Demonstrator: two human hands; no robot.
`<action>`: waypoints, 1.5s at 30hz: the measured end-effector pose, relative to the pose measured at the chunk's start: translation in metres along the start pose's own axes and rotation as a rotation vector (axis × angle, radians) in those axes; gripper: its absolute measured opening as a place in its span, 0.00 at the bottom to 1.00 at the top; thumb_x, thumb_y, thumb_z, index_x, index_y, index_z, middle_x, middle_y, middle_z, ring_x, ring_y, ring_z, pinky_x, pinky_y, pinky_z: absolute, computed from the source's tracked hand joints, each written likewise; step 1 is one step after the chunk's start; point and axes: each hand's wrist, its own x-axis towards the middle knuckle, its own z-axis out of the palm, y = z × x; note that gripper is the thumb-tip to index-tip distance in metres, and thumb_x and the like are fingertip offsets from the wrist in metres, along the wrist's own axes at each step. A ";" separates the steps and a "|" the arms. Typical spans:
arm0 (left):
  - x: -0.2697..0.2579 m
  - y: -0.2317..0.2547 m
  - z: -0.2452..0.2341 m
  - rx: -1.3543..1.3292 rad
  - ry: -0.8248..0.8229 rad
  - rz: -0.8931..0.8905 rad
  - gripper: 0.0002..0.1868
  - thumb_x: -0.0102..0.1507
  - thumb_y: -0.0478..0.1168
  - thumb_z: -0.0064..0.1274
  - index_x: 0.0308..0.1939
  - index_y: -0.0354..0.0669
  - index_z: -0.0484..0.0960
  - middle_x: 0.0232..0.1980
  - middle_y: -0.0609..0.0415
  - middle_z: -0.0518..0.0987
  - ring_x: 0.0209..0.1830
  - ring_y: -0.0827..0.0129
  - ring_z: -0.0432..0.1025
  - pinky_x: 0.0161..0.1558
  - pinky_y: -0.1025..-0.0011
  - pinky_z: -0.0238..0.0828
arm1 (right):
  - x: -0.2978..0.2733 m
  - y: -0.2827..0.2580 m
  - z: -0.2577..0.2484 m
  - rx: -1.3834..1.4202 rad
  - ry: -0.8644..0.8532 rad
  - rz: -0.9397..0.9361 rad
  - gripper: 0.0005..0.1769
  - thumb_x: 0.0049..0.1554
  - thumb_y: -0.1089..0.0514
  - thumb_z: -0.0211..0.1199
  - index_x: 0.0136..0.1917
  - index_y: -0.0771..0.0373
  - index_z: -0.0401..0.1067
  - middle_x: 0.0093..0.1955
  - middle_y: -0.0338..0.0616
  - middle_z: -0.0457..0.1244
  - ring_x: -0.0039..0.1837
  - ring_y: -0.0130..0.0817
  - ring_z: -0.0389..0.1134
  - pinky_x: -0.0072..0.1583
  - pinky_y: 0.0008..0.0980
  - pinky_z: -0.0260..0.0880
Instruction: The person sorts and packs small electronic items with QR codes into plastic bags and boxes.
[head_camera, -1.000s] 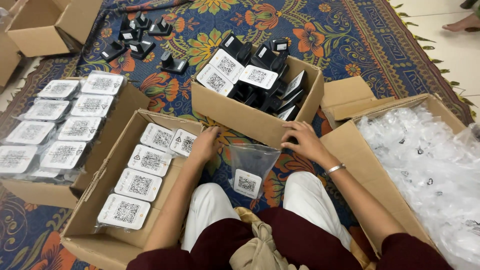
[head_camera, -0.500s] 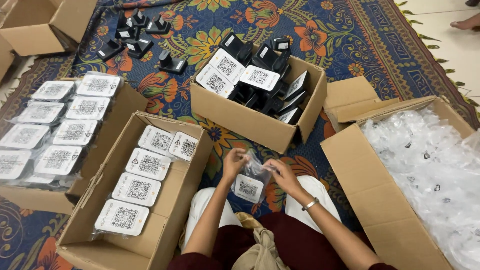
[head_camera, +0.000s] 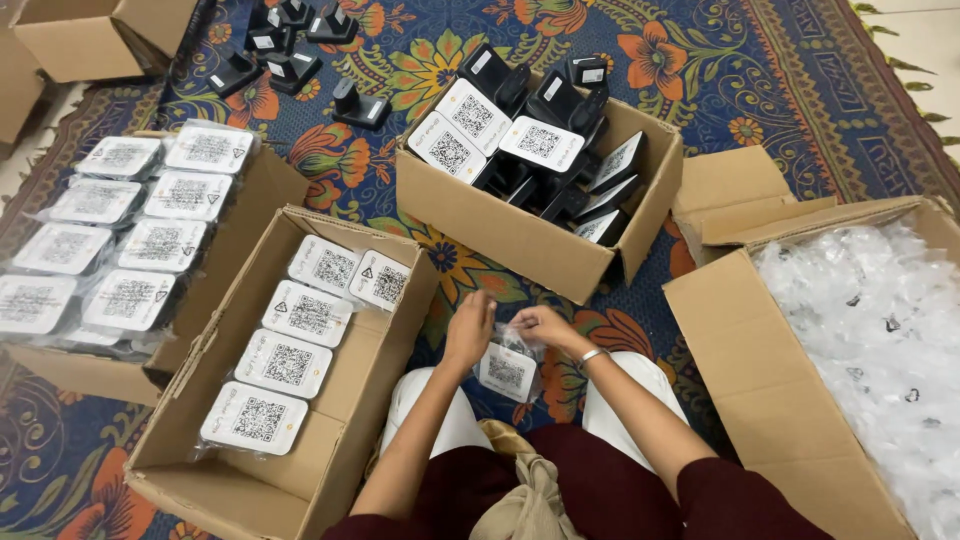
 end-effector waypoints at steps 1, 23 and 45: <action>-0.005 0.018 -0.014 0.003 0.001 -0.003 0.10 0.70 0.39 0.49 0.53 0.40 0.77 0.48 0.41 0.80 0.49 0.45 0.74 0.50 0.54 0.71 | 0.007 0.013 0.002 0.001 -0.004 -0.001 0.05 0.59 0.63 0.64 0.48 0.66 0.76 0.43 0.38 0.69 0.46 0.26 0.68 0.49 0.28 0.69; -0.002 0.018 0.035 -0.181 -0.049 -0.345 0.23 0.68 0.57 0.54 0.48 0.41 0.85 0.35 0.47 0.83 0.34 0.60 0.74 0.37 0.61 0.68 | -0.105 -0.055 -0.016 0.289 0.540 0.259 0.28 0.62 0.42 0.68 0.62 0.66 0.70 0.52 0.42 0.63 0.52 0.37 0.60 0.50 0.44 0.58; -0.124 -0.096 -0.204 -0.848 0.340 -0.406 0.33 0.53 0.27 0.66 0.61 0.29 0.70 0.52 0.43 0.83 0.51 0.62 0.78 0.54 0.65 0.77 | 0.011 -0.227 0.178 -0.760 -0.279 -0.418 0.76 0.37 0.42 0.86 0.80 0.69 0.38 0.82 0.61 0.37 0.81 0.50 0.42 0.77 0.57 0.42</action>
